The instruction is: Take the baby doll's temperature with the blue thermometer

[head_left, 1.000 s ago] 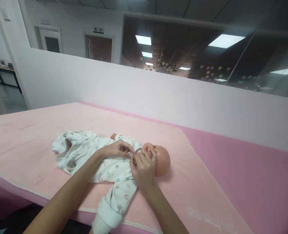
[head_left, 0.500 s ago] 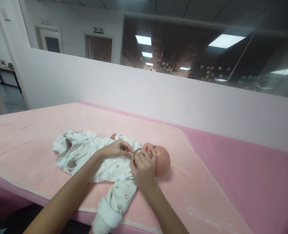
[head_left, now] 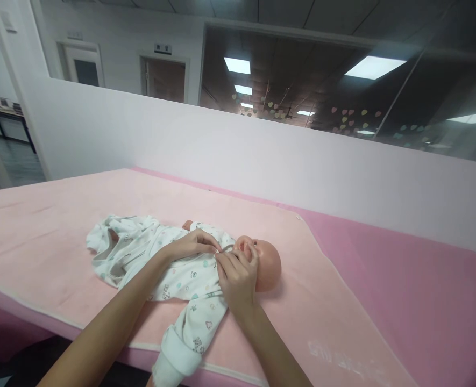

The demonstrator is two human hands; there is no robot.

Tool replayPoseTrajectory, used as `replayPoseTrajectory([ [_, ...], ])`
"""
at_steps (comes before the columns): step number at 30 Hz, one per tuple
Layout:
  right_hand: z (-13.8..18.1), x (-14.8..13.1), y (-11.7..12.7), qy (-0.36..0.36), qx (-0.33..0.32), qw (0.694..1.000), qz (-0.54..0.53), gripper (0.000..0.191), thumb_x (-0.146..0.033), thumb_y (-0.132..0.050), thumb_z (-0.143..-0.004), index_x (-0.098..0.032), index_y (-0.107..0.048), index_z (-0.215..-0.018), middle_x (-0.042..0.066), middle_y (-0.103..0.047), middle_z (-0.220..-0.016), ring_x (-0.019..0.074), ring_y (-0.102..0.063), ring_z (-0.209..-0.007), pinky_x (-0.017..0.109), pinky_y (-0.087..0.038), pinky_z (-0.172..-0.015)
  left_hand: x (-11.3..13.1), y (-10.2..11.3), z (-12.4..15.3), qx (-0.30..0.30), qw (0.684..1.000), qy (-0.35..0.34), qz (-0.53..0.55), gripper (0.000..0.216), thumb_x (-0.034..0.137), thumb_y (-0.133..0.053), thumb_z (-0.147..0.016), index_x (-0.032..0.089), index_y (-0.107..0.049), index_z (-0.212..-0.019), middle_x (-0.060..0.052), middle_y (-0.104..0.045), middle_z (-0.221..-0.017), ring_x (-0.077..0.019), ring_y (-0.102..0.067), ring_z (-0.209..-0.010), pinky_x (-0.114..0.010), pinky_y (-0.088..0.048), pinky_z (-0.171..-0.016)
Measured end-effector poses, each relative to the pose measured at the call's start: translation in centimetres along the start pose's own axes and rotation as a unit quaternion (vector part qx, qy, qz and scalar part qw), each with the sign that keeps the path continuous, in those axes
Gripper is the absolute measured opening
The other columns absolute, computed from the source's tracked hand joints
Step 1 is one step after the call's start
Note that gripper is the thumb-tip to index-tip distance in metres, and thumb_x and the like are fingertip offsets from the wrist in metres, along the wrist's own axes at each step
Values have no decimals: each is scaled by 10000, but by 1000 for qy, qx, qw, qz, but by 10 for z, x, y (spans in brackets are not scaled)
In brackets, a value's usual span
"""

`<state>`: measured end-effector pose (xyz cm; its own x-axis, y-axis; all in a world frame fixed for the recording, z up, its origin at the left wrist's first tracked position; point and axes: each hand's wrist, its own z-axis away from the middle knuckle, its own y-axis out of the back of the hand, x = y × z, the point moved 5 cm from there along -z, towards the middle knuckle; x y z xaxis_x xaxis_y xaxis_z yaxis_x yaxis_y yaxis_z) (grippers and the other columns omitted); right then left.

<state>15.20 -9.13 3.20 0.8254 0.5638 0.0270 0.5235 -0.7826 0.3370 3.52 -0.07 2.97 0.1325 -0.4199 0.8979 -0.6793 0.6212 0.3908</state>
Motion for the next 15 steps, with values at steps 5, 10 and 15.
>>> replayPoseTrajectory([
  [5,0,0,-1,12,-10,1000,-1,132,-153,-538,-818,-228,-629,-758,-39,-639,-661,112,-541,-676,430,-255,-989,-2,1,0,2,1000,6,-25,178,241,-582,-778,149,-711,-861,-45,-688,-802,-157,-576,-752,-232,-422,-677],
  [10,1,0,-1,16,-33,999,2,157,-124,-524,-792,-228,-621,-723,-38,-622,-660,114,-533,-678,434,-247,-990,2,-2,0,-21,999,-6,-34,164,204,-549,-796,142,-686,-862,-27,-660,-787,-140,-550,-743,-220,-404,-687],
  [15,2,0,-1,18,-48,999,-13,142,-116,-515,-769,-219,-607,-734,-24,-631,-700,130,-549,-722,441,-248,-993,3,-4,0,-41,999,-19,-31,142,211,-541,-808,143,-660,-844,-15,-630,-790,-133,-532,-749,-214,-394,-695],
])
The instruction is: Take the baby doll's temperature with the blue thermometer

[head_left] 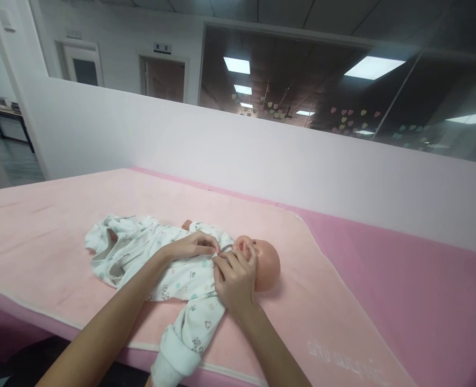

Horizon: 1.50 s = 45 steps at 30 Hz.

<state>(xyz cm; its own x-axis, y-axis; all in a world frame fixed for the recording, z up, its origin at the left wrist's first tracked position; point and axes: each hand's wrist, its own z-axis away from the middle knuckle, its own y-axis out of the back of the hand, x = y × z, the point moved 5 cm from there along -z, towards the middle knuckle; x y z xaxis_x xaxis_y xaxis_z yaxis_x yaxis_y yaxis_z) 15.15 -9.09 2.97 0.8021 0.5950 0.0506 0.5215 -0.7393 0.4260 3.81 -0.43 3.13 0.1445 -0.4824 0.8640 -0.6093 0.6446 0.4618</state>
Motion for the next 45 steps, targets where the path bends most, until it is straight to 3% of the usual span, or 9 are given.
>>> replayPoseTrajectory([
  [15,-2,1,3,-23,33,999,1,60,-171,-531,-812,-202,-581,-807,-29,-628,-627,130,-566,-669,436,-285,-982,-2,1,1,15,1000,6,21,177,261,-568,-805,137,-675,-871,-46,-662,-821,-149,-559,-773,-231,-408,-702],
  [24,-2,1,3,-20,42,999,8,70,-152,-532,-804,-194,-586,-784,-15,-639,-643,136,-568,-680,416,-311,-947,-3,-1,1,8,998,-16,-64,311,348,-700,-678,142,-657,-907,-7,-567,-745,-105,-421,-645,-206,-330,-566],
  [30,-1,1,2,-24,34,999,10,78,-182,-537,-810,-204,-609,-789,-17,-629,-625,144,-575,-707,415,-308,-946,-6,1,1,19,997,-8,-71,331,368,-679,-695,136,-659,-930,-5,-535,-715,-107,-412,-647,-205,-330,-557],
  [38,1,0,1,-25,26,999,-4,95,-190,-540,-809,-212,-613,-751,-18,-628,-617,148,-577,-731,410,-305,-938,-6,0,1,14,999,-1,-42,260,330,-656,-718,134,-641,-888,-17,-571,-759,-103,-426,-637,-210,-335,-568],
  [45,1,-1,0,-38,30,999,-7,109,-143,-527,-785,-200,-591,-717,-21,-605,-585,158,-577,-755,412,-310,-935,-5,0,1,25,999,6,-21,208,289,-681,-694,133,-600,-804,8,-516,-718,-95,-409,-628,-204,-326,-563],
])
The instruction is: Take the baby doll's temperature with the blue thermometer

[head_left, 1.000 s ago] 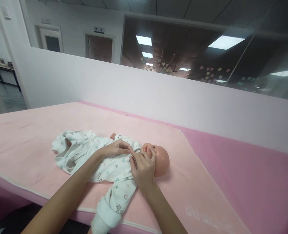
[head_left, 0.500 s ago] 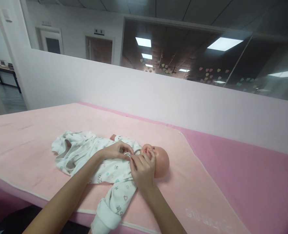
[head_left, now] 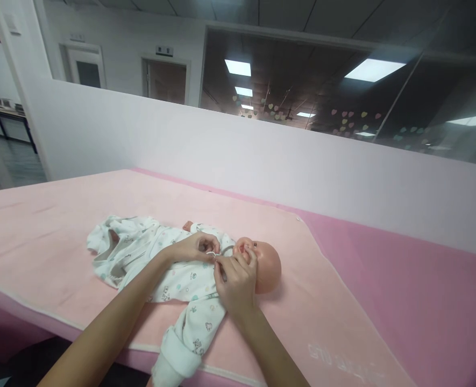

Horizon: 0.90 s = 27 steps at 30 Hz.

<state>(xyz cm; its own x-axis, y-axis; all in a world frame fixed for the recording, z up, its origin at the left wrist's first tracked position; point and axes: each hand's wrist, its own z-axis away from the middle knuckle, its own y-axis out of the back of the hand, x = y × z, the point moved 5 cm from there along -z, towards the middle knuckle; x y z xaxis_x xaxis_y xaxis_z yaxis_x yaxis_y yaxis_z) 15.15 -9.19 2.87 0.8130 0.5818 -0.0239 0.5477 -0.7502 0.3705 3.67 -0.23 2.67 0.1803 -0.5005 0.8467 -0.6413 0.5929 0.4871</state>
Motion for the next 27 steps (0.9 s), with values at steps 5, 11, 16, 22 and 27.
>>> replayPoseTrajectory([
  [5,1,0,-3,-6,-13,1000,19,127,-130,-488,-789,-199,-592,-766,-11,-606,-611,158,-572,-737,426,-300,-956,2,0,0,3,1000,-5,-4,233,312,-668,-718,128,-630,-856,-10,-539,-748,-94,-385,-628,-207,-319,-555],
  [11,2,1,-3,-5,-9,1000,25,141,-117,-474,-787,-200,-548,-701,-9,-603,-633,169,-577,-809,427,-292,-964,3,0,-1,-10,1000,-21,-17,292,279,-665,-715,160,-669,-981,-29,-564,-810,-108,-423,-667,-212,-349,-585],
  [16,2,2,-3,-5,-14,1000,27,170,-117,-472,-792,-203,-510,-651,-16,-588,-623,154,-566,-765,420,-286,-972,2,1,-1,-5,999,-25,-20,304,282,-669,-702,173,-678,-986,-37,-571,-850,-114,-441,-693,-208,-366,-596],
  [22,1,2,-2,-2,-5,1000,21,174,-114,-482,-786,-204,-501,-638,-23,-580,-595,152,-561,-741,427,-285,-976,0,1,0,6,1000,-20,-21,293,278,-676,-692,164,-683,-963,-19,-541,-767,-113,-437,-685,-210,-363,-589],
  [27,2,2,-3,-6,-9,1000,26,165,-104,-481,-776,-206,-501,-647,-30,-571,-569,146,-553,-699,432,-289,-977,-1,2,-1,1,1000,-23,-15,307,268,-679,-690,157,-671,-976,-14,-538,-726,-112,-434,-664,-211,-364,-575],
])
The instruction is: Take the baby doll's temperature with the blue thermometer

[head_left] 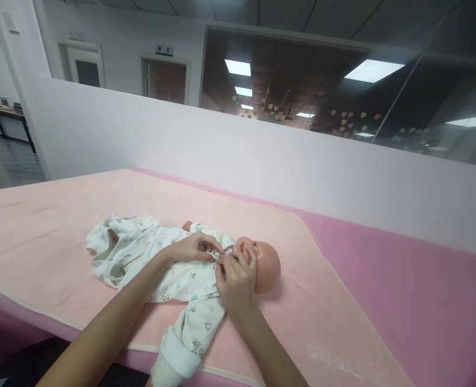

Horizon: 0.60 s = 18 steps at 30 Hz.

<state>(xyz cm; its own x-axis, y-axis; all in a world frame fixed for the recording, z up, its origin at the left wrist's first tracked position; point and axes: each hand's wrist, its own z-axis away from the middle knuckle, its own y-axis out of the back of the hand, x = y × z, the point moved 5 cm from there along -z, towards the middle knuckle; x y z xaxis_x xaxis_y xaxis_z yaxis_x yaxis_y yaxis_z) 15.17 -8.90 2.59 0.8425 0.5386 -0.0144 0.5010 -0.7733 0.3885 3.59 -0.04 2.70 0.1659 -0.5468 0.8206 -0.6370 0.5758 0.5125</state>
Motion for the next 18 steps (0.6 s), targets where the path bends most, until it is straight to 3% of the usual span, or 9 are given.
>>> replayPoseTrajectory([
  [7,0,1,-1,0,-1,1000,4,153,-97,-484,-765,-205,-501,-658,-25,-579,-576,154,-556,-723,434,-287,-981,2,1,-1,10,1000,-5,4,178,254,-689,-670,131,-678,-797,-52,-596,-834,-120,-471,-698,-215,-376,-598],
  [18,-1,1,-3,5,-9,1000,25,182,-126,-489,-810,-202,-505,-646,-30,-559,-552,143,-541,-700,438,-284,-986,-1,1,-1,22,1000,18,1,240,253,-668,-688,152,-697,-904,-58,-619,-875,-107,-462,-651,-214,-372,-578],
])
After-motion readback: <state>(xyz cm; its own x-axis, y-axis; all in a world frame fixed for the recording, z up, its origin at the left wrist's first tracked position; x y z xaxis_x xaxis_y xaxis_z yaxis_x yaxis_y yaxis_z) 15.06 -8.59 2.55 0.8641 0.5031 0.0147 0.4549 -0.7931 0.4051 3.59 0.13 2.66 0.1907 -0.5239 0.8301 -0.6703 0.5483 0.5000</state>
